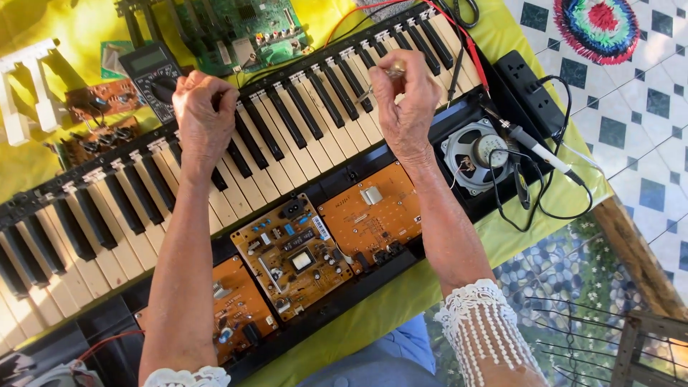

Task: The person uses a screwdriver to manipulate components on the exposed circuit board of an electronic keyboard. They then use a multimeter to test the keyboard keys and various points on the circuit board.

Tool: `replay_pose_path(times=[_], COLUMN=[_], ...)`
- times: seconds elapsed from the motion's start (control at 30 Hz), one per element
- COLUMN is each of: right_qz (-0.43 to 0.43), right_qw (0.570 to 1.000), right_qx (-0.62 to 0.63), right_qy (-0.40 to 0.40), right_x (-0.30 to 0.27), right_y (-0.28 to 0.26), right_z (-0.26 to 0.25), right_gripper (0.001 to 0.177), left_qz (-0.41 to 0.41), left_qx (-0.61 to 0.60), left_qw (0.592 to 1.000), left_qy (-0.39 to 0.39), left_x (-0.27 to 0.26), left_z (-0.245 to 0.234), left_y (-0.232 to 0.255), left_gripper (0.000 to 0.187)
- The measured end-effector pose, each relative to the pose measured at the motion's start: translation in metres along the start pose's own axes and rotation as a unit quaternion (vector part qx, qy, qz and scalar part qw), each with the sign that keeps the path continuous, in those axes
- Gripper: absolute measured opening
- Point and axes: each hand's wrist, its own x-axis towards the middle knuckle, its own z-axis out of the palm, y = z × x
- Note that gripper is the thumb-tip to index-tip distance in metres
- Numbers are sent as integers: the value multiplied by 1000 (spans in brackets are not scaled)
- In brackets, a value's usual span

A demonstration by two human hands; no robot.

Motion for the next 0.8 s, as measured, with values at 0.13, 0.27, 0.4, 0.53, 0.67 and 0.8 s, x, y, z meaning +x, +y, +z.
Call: replay_pose_path(times=[0.13,0.27,0.4,0.53,0.67,0.8], right_qz=[-5,-19,-7,-10,6,0], right_qw=[1000,1000,998,999,1000,1000], right_qx=[10,-5,4,-10,6,-5], right_qy=[-5,23,54,29,26,-1], right_x=[1,0,2,3,9,1], right_y=[-8,2,12,4,-9,7], right_z=[-3,0,-1,-5,-12,-8], right_gripper=[13,13,17,16,12,17], left_qz=[4,-14,29,20,23,10], left_qx=[-1,-19,-16,-9,-11,-1], left_qw=[1000,1000,999,1000,1000,1000], left_qy=[4,6,20,17,14,10], left_x=[-1,-2,3,1,1,0], left_z=[2,-1,-4,-4,-1,0], left_y=[-3,3,5,3,2,-4], left_gripper=[18,18,16,13,16,14])
